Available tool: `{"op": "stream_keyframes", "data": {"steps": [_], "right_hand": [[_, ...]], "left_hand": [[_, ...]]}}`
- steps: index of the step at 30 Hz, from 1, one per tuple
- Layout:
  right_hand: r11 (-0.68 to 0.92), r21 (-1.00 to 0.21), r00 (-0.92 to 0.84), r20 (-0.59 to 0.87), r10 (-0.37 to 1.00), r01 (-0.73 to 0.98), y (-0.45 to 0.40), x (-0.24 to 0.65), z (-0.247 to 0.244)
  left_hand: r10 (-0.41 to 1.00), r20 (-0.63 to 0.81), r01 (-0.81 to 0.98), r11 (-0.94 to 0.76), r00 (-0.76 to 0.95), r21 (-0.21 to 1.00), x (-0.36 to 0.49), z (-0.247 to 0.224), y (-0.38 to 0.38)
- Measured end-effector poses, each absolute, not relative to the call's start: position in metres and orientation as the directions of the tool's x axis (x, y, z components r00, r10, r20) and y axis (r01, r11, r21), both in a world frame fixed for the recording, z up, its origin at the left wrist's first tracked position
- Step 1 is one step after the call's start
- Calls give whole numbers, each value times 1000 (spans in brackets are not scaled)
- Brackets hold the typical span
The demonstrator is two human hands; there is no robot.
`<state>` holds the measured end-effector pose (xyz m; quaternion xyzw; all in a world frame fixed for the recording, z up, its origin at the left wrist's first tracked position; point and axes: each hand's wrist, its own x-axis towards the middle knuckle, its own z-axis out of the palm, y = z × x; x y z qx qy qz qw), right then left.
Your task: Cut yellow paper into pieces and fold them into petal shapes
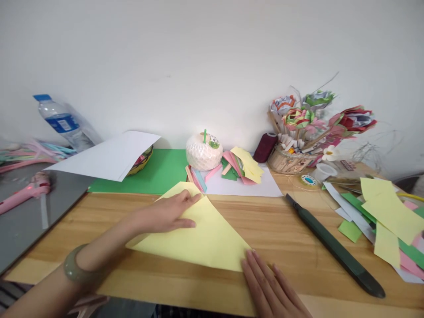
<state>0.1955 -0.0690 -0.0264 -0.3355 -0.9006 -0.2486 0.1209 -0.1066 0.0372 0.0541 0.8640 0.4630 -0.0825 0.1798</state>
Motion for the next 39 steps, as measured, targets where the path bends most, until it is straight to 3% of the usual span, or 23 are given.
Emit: {"op": "stream_keyframes", "data": {"steps": [2,5,9,12,18,23,30,34,39], "right_hand": [[645,345,-728,411,549,682,-70,194,-27],[633,331,-709,434,556,700,-72,191,-29],[629,308,-692,446,567,714,-75,188,-33],[630,244,-656,482,581,737,-78,186,-38],[618,106,-587,469,659,779,-82,183,-41],[614,186,-619,465,633,767,-83,185,-37],[588,292,-653,432,622,754,-82,187,-38],[590,317,-665,444,600,743,-82,186,-38],[566,345,-659,477,582,749,-93,203,-38]], "left_hand": [[817,-235,850,-499,526,170,-110,64,25],[900,36,900,-431,434,-67,-91,67,-12],[666,178,684,-726,724,-68,-30,23,-73],[674,271,716,-691,688,-99,10,-18,-99],[790,279,836,-535,545,-120,13,-33,-105],[876,226,905,-416,426,-92,-48,-27,-107],[924,282,965,-260,258,-32,-147,-20,-120],[936,251,968,-248,247,-25,-161,-15,-123],[920,287,963,-248,267,-103,-143,-19,-128]]}}
